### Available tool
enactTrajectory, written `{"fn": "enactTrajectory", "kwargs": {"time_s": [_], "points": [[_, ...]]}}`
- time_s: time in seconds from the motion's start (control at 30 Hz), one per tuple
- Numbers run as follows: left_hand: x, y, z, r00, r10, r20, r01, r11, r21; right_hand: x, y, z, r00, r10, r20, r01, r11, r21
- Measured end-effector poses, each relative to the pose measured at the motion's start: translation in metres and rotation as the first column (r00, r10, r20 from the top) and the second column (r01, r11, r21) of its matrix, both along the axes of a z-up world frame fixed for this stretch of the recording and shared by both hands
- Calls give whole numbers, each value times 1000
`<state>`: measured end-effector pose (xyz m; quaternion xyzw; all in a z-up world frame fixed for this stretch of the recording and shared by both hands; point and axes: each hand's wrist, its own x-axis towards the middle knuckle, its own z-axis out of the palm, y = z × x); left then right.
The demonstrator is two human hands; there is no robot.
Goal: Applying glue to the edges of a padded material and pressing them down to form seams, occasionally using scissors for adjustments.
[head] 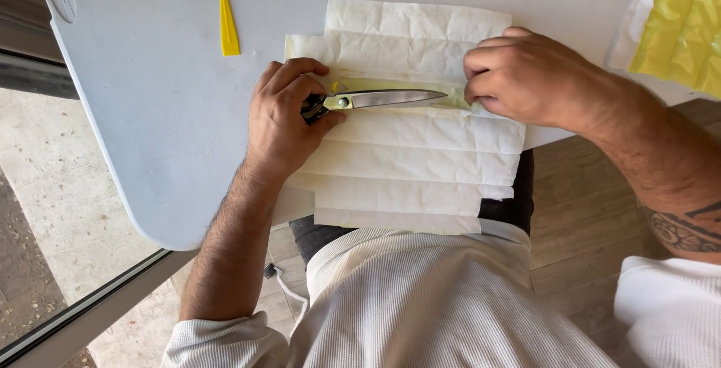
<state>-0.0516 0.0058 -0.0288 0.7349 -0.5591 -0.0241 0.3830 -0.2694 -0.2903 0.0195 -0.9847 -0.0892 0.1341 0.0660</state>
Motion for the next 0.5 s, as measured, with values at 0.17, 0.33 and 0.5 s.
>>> {"fn": "enactTrajectory", "kwargs": {"time_s": [0.17,0.33,0.5], "points": [[2,0,-4,1000,22,17,-23,999,45,-24,-5,-15,938,-4,346,-92,961,260],[2,0,-2,1000,15,10,-15,998,54,-40,0,-29,845,-107,524,-131,908,397],[2,0,2,1000,15,21,-17,996,82,-42,5,-31,814,-122,568,-139,909,394]]}}
